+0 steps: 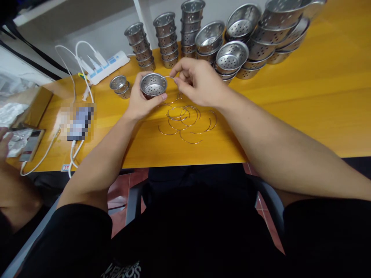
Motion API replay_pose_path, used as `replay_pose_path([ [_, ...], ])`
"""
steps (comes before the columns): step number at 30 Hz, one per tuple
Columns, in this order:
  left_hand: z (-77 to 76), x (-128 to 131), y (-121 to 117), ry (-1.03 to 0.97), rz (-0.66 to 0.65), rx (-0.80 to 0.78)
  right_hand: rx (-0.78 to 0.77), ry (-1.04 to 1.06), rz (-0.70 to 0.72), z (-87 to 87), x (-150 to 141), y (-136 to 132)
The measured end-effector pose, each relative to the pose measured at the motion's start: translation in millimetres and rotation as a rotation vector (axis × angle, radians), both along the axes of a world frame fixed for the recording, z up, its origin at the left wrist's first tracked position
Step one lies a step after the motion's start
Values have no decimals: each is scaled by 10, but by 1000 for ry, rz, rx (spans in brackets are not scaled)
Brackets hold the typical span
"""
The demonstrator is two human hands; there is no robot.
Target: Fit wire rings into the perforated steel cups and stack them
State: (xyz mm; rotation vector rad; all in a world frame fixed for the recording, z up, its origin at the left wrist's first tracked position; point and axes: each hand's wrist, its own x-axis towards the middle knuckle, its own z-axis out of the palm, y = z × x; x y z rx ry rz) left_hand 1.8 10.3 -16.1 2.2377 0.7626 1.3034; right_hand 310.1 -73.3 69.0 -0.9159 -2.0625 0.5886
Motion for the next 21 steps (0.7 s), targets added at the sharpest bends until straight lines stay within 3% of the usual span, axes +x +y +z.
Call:
replay_pose_path([
  [6,-156,166,-37,44,-70,-6,131,82,-38,-174,-201,50],
  [21,-161,189,-67,75,-87,-41,119,130,-106,-269,-178,107],
])
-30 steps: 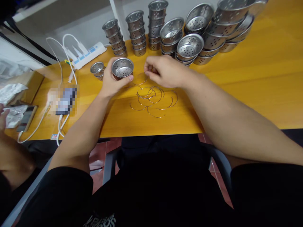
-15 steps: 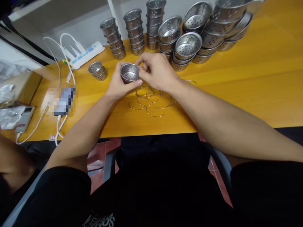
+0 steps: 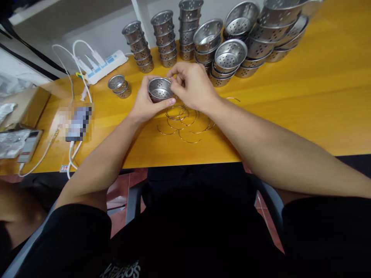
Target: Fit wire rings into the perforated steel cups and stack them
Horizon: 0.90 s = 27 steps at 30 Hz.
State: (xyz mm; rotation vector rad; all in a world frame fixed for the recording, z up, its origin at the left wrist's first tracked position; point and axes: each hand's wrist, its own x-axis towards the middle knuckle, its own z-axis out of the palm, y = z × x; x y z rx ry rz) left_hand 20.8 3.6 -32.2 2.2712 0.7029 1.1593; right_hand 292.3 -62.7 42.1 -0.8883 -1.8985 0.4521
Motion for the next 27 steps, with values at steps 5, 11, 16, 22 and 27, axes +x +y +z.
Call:
replay_pose_path([
  [5,36,18,-33,-24,-13,44,0,19,-9,3,-46,-22],
  [11,126,68,-152,-20,30,20,-4,75,7,61,-126,-90],
  [16,181,17,-177,-75,-16,-99,-45,110,238,237,-45,-171],
  [22,165,-27,-157,-106,-114,-77,-198,131,428,202,86,-102],
  [27,102,-19,-128,-43,-83,-18,-290,136,383,86,103,11],
])
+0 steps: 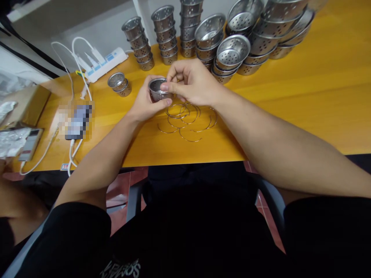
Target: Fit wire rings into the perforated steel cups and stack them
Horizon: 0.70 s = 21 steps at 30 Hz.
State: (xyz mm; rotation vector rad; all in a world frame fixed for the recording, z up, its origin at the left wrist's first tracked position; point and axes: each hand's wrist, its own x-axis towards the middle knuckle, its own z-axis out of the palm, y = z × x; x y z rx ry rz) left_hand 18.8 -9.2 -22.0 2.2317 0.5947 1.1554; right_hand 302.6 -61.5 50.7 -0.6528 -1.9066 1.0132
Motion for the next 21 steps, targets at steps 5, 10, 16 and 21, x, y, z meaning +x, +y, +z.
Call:
replay_pose_path([
  [5,4,6,-19,87,56,-33,-31,-64,-35,95,-32,-34],
  [10,34,16,-50,92,56,-59,-31,-78,-71,146,-27,-82],
  [16,38,20,-47,101,71,-28,-12,-72,-34,186,-64,-138],
  [21,-20,-11,46,68,62,-24,143,-24,-235,163,-124,-160],
])
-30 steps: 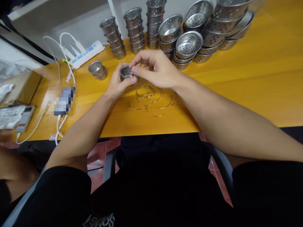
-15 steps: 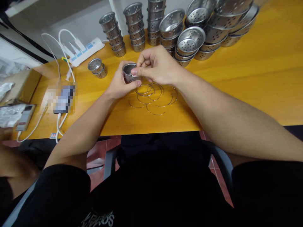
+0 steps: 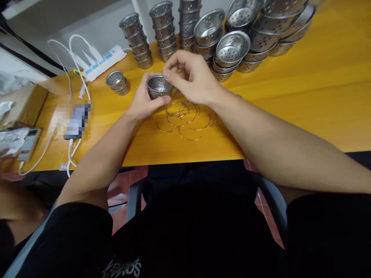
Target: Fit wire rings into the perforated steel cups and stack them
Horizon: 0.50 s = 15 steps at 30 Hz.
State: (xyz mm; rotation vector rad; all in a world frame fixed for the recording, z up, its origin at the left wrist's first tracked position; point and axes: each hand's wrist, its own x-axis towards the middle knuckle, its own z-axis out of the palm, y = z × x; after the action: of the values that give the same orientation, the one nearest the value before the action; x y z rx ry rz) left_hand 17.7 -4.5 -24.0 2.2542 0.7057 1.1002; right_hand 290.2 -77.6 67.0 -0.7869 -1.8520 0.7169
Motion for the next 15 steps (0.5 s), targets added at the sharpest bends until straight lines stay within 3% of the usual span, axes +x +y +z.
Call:
replay_pose_path([
  [3,-25,-60,69,-19,10,-28,127,-77,-79,-36,25,18],
  [7,-39,-134,151,-30,27,-18,264,-169,-19,-64,95,56],
  [15,-6,-113,119,-27,22,35,169,-286,68,-119,133,74],
])
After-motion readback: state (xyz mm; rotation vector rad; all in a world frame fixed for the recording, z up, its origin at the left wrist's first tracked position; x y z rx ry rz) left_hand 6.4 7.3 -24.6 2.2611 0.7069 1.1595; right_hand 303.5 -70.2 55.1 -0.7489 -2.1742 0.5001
